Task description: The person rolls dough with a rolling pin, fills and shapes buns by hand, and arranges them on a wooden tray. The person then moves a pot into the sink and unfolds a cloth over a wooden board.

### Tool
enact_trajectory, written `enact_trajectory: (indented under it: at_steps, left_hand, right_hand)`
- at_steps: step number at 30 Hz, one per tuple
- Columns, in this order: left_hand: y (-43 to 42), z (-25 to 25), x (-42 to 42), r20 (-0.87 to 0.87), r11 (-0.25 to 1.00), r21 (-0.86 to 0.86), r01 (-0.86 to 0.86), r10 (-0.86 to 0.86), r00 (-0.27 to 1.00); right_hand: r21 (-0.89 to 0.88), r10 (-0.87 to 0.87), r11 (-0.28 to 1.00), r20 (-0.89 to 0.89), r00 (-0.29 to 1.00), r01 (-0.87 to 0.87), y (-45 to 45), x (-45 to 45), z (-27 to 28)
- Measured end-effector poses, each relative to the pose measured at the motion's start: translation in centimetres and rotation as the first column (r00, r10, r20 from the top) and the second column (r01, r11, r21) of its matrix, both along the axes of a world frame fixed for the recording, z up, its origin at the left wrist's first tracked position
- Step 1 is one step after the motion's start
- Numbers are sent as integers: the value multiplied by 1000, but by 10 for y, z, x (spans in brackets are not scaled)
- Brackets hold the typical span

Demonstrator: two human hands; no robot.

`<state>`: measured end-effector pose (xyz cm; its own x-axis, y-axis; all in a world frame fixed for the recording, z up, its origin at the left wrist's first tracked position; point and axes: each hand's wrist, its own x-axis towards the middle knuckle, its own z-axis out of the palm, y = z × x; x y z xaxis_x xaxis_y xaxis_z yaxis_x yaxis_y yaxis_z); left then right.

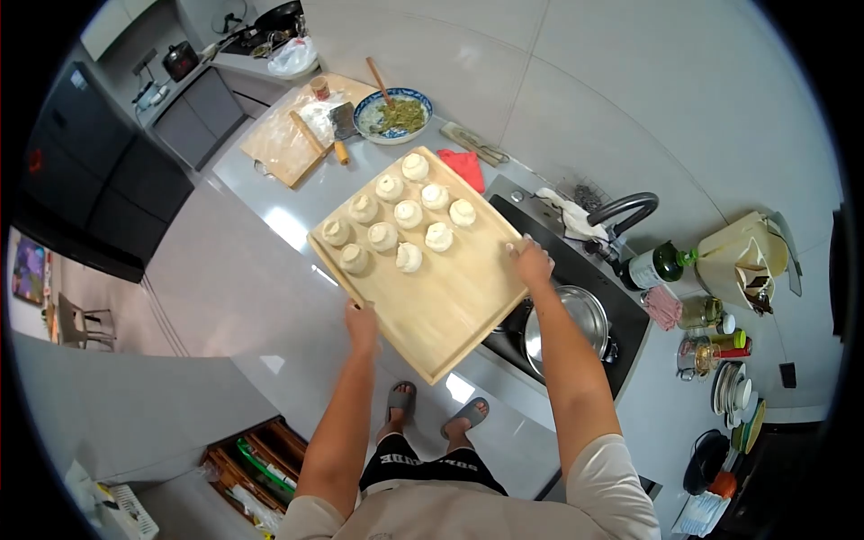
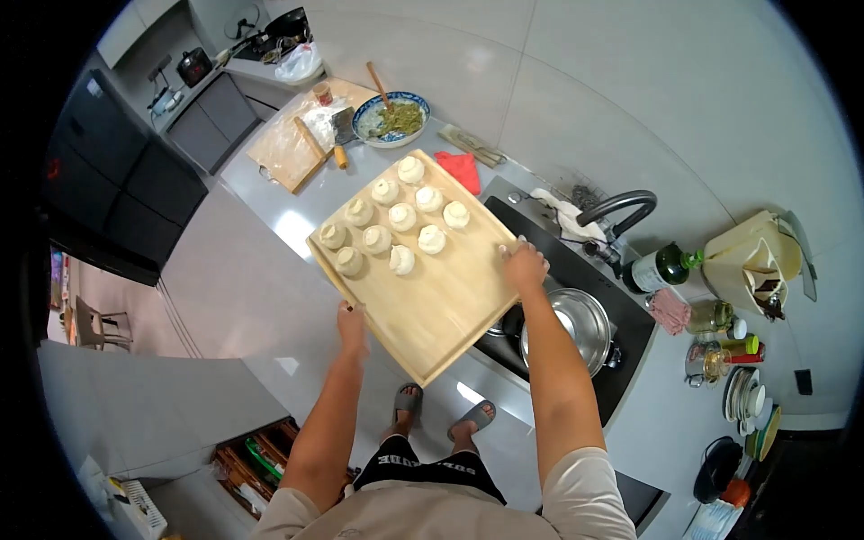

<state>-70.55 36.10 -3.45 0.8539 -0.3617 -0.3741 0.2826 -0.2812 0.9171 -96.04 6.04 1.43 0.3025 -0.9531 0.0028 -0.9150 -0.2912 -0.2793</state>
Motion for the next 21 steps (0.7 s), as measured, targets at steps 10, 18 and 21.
enact_trajectory:
  at_steps: [10, 18, 21]
  left_hand:
    - [14, -17, 58, -224, 978, -132, -161, 128, 966]
    - [33, -9, 95, -278, 963, -188, -193, 136, 951]
    - [43, 9, 91, -312, 949, -232, -215, 136, 940]
  right_hand:
    - [400, 35, 915, 36, 999, -46, -3, 22, -36]
    - [290, -226, 933, 9, 974, 213, 95, 53, 28]
    - [290, -289, 919, 34, 957, 268, 121, 50, 47]
